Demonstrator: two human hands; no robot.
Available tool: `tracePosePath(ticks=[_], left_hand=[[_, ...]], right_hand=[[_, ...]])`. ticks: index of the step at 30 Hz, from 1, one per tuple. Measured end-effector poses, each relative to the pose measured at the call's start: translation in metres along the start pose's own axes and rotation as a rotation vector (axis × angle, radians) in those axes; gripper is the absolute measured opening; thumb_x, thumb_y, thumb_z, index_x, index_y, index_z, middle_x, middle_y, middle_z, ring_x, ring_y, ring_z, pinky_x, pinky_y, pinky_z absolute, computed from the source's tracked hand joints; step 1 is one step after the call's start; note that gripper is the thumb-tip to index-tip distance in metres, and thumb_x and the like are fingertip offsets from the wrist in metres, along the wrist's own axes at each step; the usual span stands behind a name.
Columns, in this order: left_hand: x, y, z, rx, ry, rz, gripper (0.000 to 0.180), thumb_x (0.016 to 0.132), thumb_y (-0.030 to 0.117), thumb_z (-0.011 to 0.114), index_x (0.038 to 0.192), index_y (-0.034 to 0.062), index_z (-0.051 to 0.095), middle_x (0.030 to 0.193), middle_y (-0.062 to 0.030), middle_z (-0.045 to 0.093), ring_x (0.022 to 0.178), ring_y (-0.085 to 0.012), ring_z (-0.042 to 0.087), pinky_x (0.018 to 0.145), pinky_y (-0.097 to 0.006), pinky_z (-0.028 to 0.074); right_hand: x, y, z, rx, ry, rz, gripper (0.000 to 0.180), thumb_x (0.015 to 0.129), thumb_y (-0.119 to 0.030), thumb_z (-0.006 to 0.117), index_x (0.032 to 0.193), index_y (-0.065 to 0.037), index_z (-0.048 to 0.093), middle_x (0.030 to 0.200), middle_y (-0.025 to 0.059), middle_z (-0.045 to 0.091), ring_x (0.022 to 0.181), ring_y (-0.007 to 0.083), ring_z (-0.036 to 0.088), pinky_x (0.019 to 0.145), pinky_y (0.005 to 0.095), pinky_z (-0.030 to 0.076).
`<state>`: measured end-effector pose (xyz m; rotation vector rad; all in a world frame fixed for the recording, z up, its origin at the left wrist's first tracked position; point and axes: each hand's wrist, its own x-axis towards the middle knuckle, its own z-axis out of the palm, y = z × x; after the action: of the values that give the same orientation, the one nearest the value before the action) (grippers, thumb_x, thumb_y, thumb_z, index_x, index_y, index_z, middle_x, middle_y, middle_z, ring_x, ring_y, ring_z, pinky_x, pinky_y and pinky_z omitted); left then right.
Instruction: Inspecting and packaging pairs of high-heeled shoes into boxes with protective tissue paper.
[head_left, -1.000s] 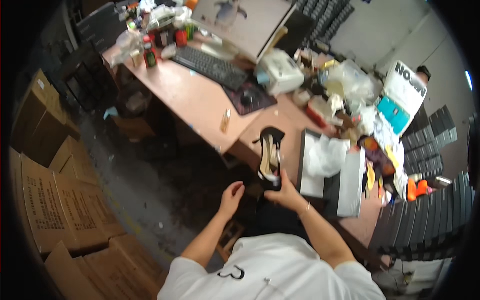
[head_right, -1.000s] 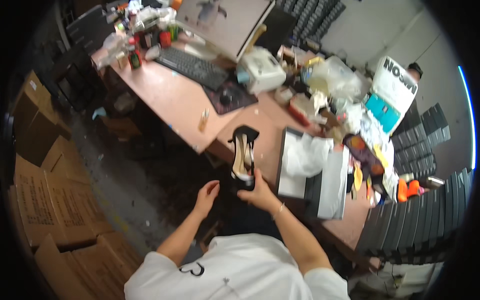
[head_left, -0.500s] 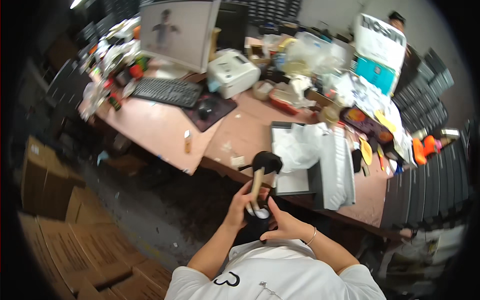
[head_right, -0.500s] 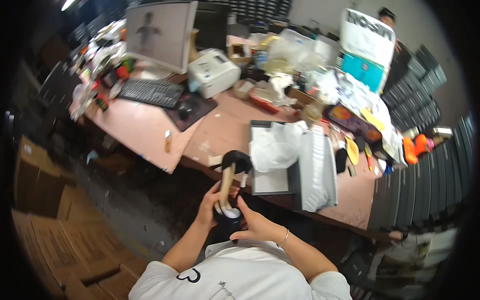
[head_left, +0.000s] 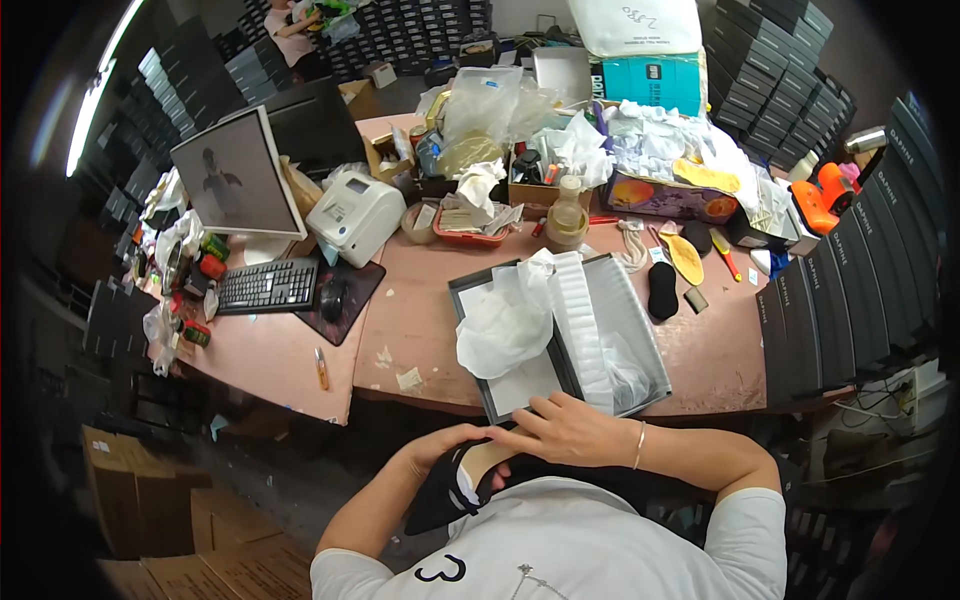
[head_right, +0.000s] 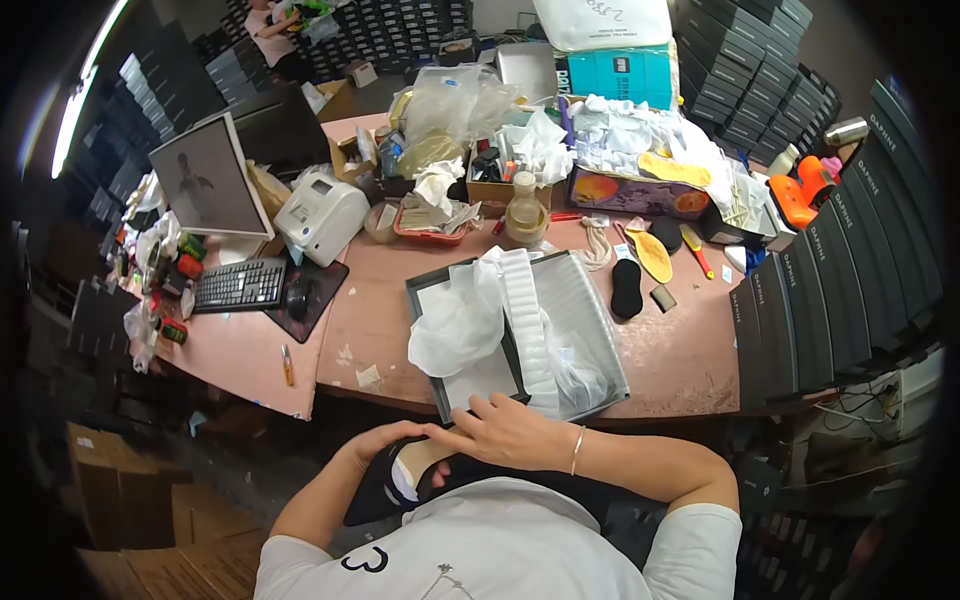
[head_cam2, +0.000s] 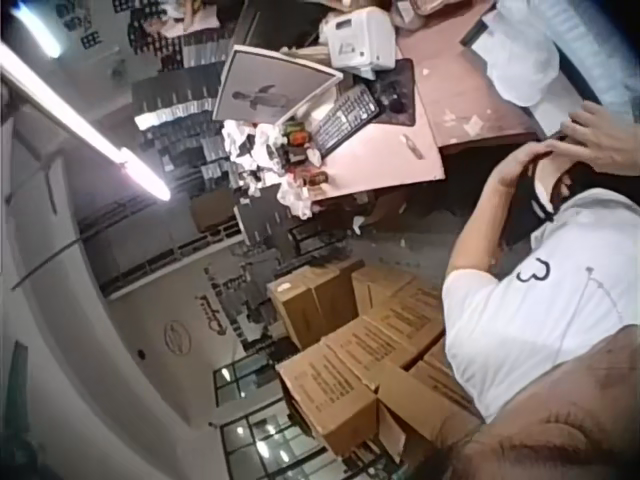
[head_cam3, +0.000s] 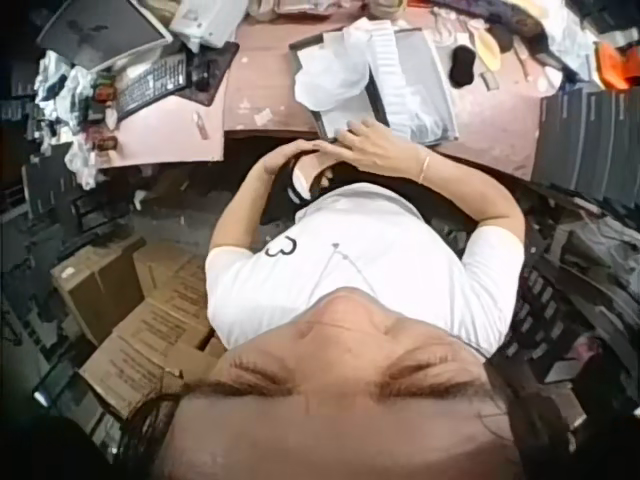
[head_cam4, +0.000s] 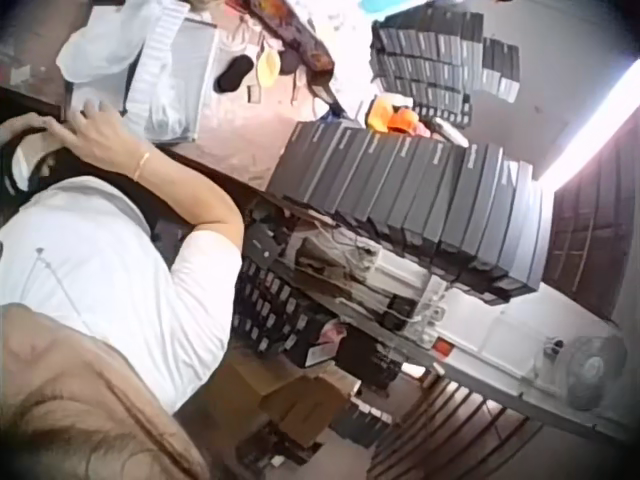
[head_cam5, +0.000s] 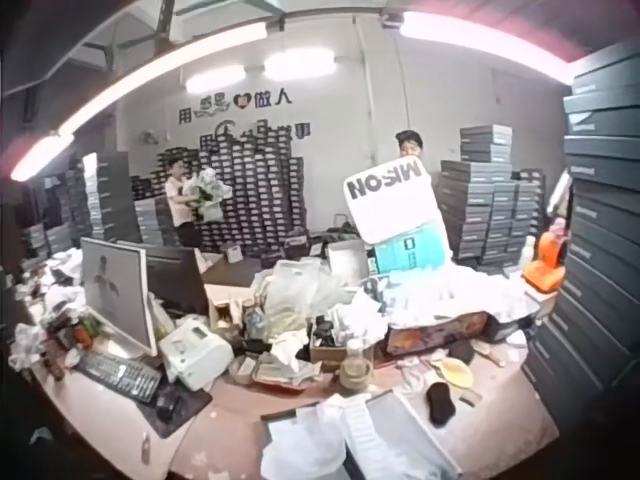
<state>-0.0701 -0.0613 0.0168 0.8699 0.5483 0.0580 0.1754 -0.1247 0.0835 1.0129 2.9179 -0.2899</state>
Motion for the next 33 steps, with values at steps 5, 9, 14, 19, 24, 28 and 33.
tracePosePath(ticks=[5,9,14,19,24,28,33], left_hand=[[0.082,0.109,-0.046,0.536,0.478,0.394,0.05,0.094,0.024,0.053,0.138,0.0034,0.039,0.082,-0.0056,0.063,0.07,-0.0098,0.057,0.065,-0.025,0.049],[0.194,0.159,-0.082,0.827,0.443,0.237,0.058,0.088,0.019,0.058,0.14,0.0066,0.036,0.071,-0.0036,0.059,0.054,-0.0079,0.052,0.049,-0.023,0.044],[0.22,0.166,-0.109,0.6,0.406,0.24,0.007,0.086,0.013,0.054,0.082,0.0076,0.056,0.066,0.0006,0.053,0.055,-0.0074,0.051,0.048,-0.022,0.044],[0.093,0.244,-0.007,0.752,0.515,0.625,0.024,0.093,0.023,0.045,0.088,0.0044,0.059,0.075,-0.0002,0.055,0.067,-0.0082,0.051,0.061,-0.024,0.043],[0.059,0.237,0.051,1.545,0.752,0.684,0.024,0.089,0.019,0.052,0.075,0.0001,0.054,0.072,-0.0131,0.054,0.068,-0.0269,0.053,0.065,-0.035,0.041],[0.059,0.195,0.031,1.751,0.782,0.747,0.013,0.079,0.005,0.061,0.09,0.0003,0.056,0.09,-0.0163,0.055,0.084,-0.0364,0.057,0.075,-0.043,0.044],[0.057,0.154,0.028,1.539,0.645,0.75,0.046,0.076,0.001,0.06,0.122,-0.0013,0.053,0.116,-0.0196,0.054,0.112,-0.0364,0.052,0.096,-0.04,0.041]], right_hand=[[-0.074,0.013,-0.006,1.002,0.415,0.239,0.077,0.081,-0.02,0.067,0.146,-0.005,0.028,0.117,0.0155,0.057,0.099,0.0272,0.059,0.085,0.0314,0.047],[-0.123,0.009,0.011,1.9,0.851,0.345,0.076,0.079,-0.028,0.067,0.14,0.001,0.034,0.118,0.0156,0.058,0.099,0.0232,0.061,0.085,0.0332,0.049],[-0.156,0.008,0.074,2.326,1.355,-0.168,0.071,0.085,-0.051,0.057,0.13,0.002,0.044,0.114,0.0203,0.057,0.086,0.0328,0.063,0.06,0.0384,0.052],[-0.171,0.006,0.101,2.432,1.392,-0.437,0.068,0.087,-0.05,0.054,0.129,0.002,0.042,0.119,0.0209,0.052,0.09,0.0327,0.059,0.065,0.0363,0.053],[-0.162,-0.001,0.101,2.478,1.421,-0.494,0.067,0.088,-0.049,0.053,0.132,0.0,0.039,0.117,0.0221,0.053,0.089,0.0333,0.06,0.063,0.0364,0.054],[-0.158,-0.007,0.098,2.416,1.193,-0.366,0.071,0.084,-0.05,0.058,0.131,0.0,0.04,0.115,0.022,0.055,0.085,0.0329,0.061,0.06,0.0365,0.054],[-0.151,-0.021,0.037,2.225,0.523,-0.156,0.095,0.074,-0.036,0.072,0.147,-0.002,0.021,0.11,0.0279,0.057,0.093,0.035,0.063,0.07,0.0387,0.054]])
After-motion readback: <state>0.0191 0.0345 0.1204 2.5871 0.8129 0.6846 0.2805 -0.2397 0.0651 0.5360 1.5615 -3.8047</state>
